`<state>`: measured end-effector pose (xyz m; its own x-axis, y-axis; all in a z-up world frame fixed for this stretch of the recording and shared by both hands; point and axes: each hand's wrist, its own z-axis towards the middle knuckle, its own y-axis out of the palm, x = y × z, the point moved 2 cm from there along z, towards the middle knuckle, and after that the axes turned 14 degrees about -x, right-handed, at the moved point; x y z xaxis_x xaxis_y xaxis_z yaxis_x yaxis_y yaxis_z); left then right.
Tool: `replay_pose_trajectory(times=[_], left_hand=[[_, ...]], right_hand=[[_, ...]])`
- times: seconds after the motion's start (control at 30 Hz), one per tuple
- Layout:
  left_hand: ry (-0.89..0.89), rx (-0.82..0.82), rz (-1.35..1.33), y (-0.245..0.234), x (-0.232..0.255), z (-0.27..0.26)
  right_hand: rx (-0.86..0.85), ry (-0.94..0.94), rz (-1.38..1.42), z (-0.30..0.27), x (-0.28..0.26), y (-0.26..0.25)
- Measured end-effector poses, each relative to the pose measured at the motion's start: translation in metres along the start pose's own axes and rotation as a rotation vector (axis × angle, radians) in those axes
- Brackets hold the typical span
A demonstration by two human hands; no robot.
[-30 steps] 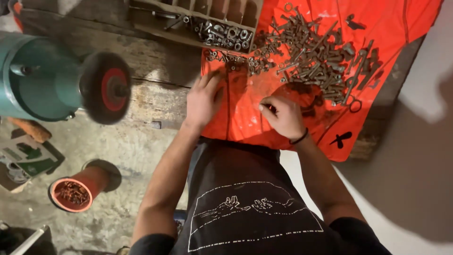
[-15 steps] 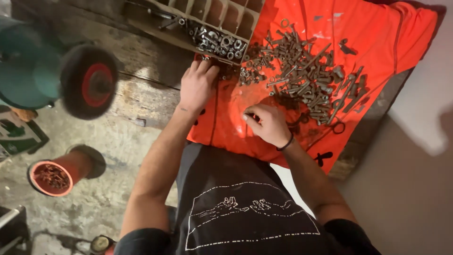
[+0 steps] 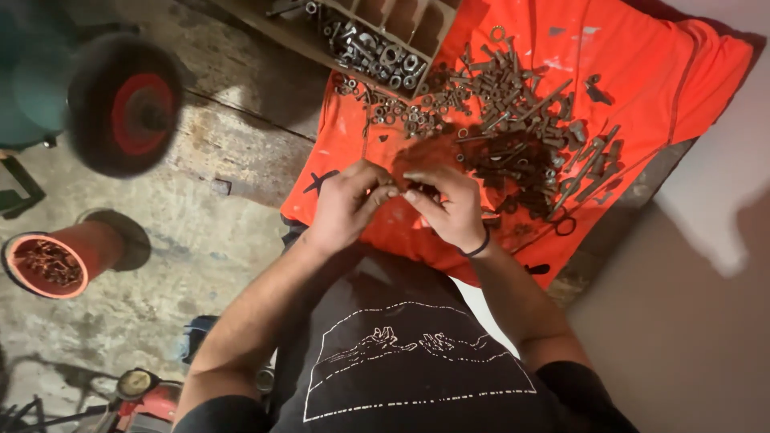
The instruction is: The person uses a bench grinder to smooth and shape various small metal parts, including screws and bolts. They pick up each item from a red cloth, hold it against the spinning grinding wheel, and then place it back down, repeating this process for multiple pieces.
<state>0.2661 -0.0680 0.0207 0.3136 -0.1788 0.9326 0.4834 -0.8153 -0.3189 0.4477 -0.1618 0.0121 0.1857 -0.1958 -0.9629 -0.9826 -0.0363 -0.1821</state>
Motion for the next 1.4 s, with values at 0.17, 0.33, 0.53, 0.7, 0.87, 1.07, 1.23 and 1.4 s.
replay_pose_trajectory(times=[0.17,0.33,0.53,0.7,0.87,1.07,1.23,1.4], left_hand=[[0.025,0.065,-0.053,-0.012,0.006,-0.023],[0.060,0.171,-0.104,-0.019,-0.008,-0.054],[-0.043,0.227,-0.252,-0.050,-0.025,-0.096],[0.032,0.339,-0.196,-0.090,-0.045,-0.135],[0.011,0.383,-0.215,-0.132,-0.063,-0.169],[-0.027,0.417,-0.311,-0.166,-0.095,-0.194],[-0.026,0.446,-0.605,-0.168,-0.132,-0.193],[-0.010,0.439,-0.874,-0.176,-0.141,-0.176]], right_hand=[[-0.089,-0.087,0.002,-0.003,0.014,0.020],[-0.181,-0.043,0.278,0.000,0.026,0.056],[-0.316,0.233,1.003,0.022,0.035,0.112],[-0.426,0.283,0.927,0.052,0.020,0.160],[-0.550,0.191,0.598,0.082,-0.002,0.199],[-0.588,0.201,0.679,0.114,0.002,0.246],[-0.501,0.385,1.090,0.126,0.012,0.284],[-0.393,0.399,1.255,0.128,0.029,0.293]])
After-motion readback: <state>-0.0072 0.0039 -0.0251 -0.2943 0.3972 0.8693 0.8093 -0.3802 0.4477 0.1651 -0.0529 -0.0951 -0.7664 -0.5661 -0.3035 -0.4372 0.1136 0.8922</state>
